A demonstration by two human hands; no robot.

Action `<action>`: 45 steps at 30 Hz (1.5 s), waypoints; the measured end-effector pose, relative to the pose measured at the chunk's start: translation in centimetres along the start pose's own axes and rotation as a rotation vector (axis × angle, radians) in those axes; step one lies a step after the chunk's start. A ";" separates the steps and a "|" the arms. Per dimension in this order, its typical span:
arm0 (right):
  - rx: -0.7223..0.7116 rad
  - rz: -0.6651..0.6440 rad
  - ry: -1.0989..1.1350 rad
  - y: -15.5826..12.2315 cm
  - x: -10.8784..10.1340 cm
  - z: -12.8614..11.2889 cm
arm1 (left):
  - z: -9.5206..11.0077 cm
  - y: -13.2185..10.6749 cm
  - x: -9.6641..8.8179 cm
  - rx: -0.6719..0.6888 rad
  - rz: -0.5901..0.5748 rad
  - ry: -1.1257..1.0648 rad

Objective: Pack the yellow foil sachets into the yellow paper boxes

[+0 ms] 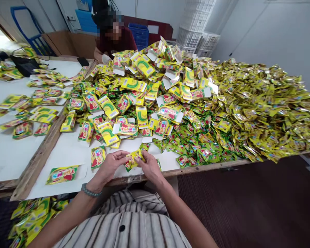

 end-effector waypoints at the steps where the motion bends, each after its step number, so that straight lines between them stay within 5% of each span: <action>1: 0.034 -0.012 0.029 -0.3 0.2 -0.1 | -0.1 0.1 0.0 0.019 0.014 0.035; 5: 0.131 -0.052 0.105 -0.7 0.9 -0.5 | 0.8 0.4 0.0 0.156 -0.029 0.246; 7: 0.112 -0.021 0.106 -0.5 0.5 -0.9 | 3.0 0.9 -2.0 0.280 0.041 0.390; 10: 0.044 0.059 0.069 -0.1 -0.6 -1.2 | 8.0 2.0 -8.4 0.407 0.471 0.671; 13: -0.039 0.106 -0.056 0.1 -0.8 -0.9 | 10.3 3.2 -12.6 0.275 0.783 0.927; 15: -0.117 0.121 -0.164 0.1 -0.5 -0.8 | 11.0 3.7 -12.0 0.322 0.854 1.005; 17: -0.200 0.142 -0.283 0.0 -0.1 -1.1 | 11.6 3.7 -9.5 0.518 0.887 1.055; 19: -0.253 0.167 -0.379 -0.1 -0.1 -1.4 | 11.0 3.9 -6.9 0.650 0.843 1.110; 21: -0.273 0.187 -0.410 0.0 -0.5 -1.6 | 9.6 4.7 -5.8 0.618 0.736 1.136; 24: -0.277 0.216 -0.371 0.1 -1.9 -1.7 | 7.6 6.0 -7.6 0.394 0.629 1.014; 29: -0.256 0.247 -0.335 0.6 -2.6 -0.9 | 6.9 4.9 -12.2 0.217 0.611 0.067; 34: -0.246 0.240 -0.279 0.9 -1.4 -1.0 | 5.6 2.6 -9.6 0.002 0.245 -0.620; 36: -0.216 0.217 -0.170 1.1 -1.4 -1.7 | 4.5 1.7 -8.2 -0.071 0.183 -0.636; 41: -0.260 0.316 0.202 1.6 -3.4 -6.3 | 0.5 0.4 -4.7 -0.130 0.139 -0.290; 45: -0.312 0.240 0.184 2.0 -3.1 -8.4 | -0.8 -0.3 -2.6 -0.077 0.047 -0.153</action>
Point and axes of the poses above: each hand's wrist, its own y-axis towards the middle knuckle, its own x-axis out of the palm, z = x × y, the point moved 9 cm from there along y, towards the middle knuckle, and after that the axes turned 13 degrees about z, right-handed, at the moved point
